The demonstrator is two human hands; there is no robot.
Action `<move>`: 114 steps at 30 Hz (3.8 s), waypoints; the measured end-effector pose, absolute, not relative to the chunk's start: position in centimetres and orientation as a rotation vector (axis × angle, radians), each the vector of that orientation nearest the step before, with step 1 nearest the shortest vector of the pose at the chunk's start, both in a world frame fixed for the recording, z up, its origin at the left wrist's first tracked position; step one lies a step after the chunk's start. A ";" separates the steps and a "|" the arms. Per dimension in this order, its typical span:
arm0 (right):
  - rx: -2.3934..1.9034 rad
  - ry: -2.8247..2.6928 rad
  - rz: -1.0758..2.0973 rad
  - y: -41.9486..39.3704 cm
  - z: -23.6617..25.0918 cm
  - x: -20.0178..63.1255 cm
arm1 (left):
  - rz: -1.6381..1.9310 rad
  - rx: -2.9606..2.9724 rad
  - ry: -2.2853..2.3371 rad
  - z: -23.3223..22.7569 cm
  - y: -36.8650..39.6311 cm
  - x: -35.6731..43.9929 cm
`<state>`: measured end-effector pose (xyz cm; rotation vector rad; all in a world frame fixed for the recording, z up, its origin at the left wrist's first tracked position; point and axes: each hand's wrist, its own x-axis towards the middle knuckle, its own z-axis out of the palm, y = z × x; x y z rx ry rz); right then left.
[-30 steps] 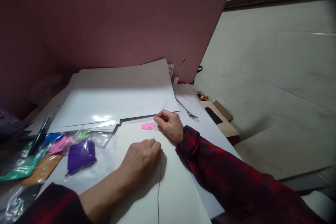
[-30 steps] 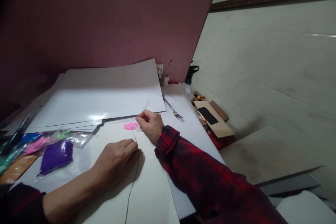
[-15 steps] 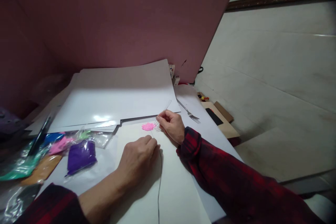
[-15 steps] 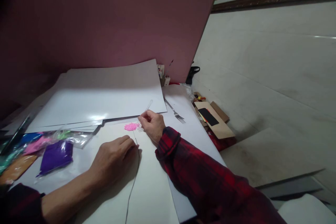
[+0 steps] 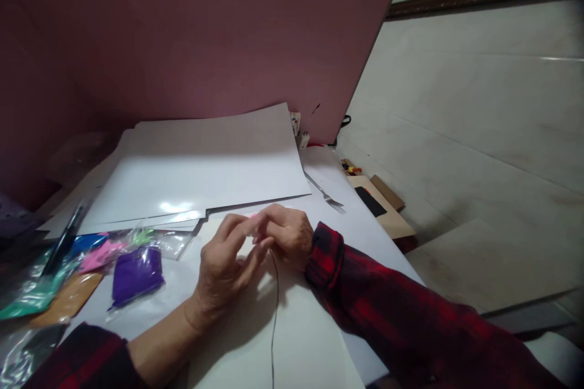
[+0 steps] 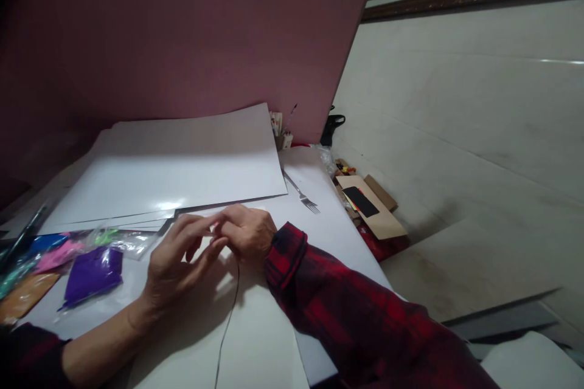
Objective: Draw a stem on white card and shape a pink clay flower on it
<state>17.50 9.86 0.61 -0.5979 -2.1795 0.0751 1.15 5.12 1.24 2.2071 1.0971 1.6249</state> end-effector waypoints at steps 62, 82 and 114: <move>-1.274 -1.835 0.573 11.4 -0.7 17.0 | 1.061 1.664 1.727 1.2 5.7 1.2; -1.331 -1.755 0.507 11.7 -0.8 17.0 | 1.078 1.719 1.730 1.2 5.7 1.2; -1.303 -1.796 0.509 11.4 -0.8 17.1 | 1.025 1.675 1.738 1.1 5.7 1.1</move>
